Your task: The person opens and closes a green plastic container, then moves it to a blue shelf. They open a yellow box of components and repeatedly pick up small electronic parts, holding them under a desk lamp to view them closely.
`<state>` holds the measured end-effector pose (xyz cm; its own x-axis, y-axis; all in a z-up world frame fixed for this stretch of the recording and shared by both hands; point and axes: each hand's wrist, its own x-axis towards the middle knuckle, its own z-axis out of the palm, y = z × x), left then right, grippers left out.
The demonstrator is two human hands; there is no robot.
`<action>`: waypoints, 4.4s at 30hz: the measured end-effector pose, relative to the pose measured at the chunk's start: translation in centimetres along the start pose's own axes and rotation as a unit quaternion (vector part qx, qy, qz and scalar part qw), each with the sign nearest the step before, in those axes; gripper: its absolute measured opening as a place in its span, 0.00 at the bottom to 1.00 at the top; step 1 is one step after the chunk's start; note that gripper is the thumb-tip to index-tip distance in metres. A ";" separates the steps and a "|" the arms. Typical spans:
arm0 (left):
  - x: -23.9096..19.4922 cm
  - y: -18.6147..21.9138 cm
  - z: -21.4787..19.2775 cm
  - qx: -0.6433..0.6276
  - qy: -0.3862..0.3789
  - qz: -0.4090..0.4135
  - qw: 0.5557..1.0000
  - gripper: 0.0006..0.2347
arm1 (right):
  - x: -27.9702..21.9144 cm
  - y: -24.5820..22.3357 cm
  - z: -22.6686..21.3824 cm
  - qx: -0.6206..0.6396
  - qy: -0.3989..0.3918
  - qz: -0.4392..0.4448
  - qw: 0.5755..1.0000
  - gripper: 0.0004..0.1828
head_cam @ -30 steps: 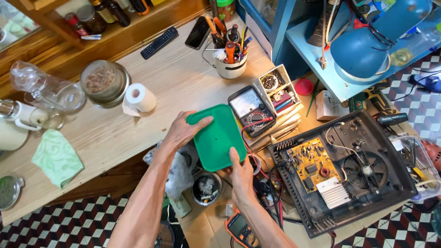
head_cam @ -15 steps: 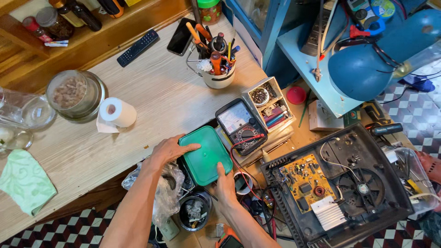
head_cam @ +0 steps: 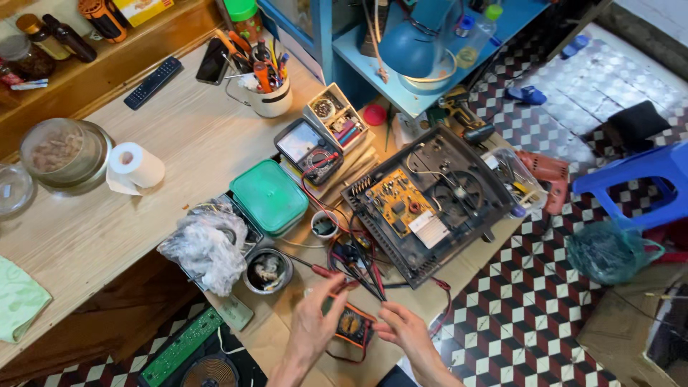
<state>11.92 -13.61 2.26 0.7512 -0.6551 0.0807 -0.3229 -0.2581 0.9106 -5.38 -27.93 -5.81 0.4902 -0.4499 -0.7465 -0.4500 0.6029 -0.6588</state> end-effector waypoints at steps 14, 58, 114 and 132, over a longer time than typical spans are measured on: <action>-10.2 7.4 15.3 -0.070 -0.174 -0.111 0.976 0.10 | -11.1 2.0 -17.1 -0.066 -0.023 -0.022 0.997 0.27; 43.2 25.8 76.8 -0.183 0.056 -0.191 0.963 0.10 | 39.3 -52.1 -70.3 -0.288 -0.153 -0.065 0.943 0.27; 92.3 27.1 62.7 0.079 0.349 -0.014 0.934 0.24 | 77.7 -116.8 -21.2 -0.413 -0.100 -0.642 0.638 0.26; 92.3 20.1 72.5 0.000 0.256 0.010 0.967 0.18 | 80.2 -116.1 -12.2 -0.746 -0.008 -0.547 0.380 0.38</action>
<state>33.03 -130.69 -1.38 0.9309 -0.2233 0.2892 -0.3413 -0.2489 0.9064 77.11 -142.04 9.68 0.9921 0.1177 0.0427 0.1131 -0.9889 0.0967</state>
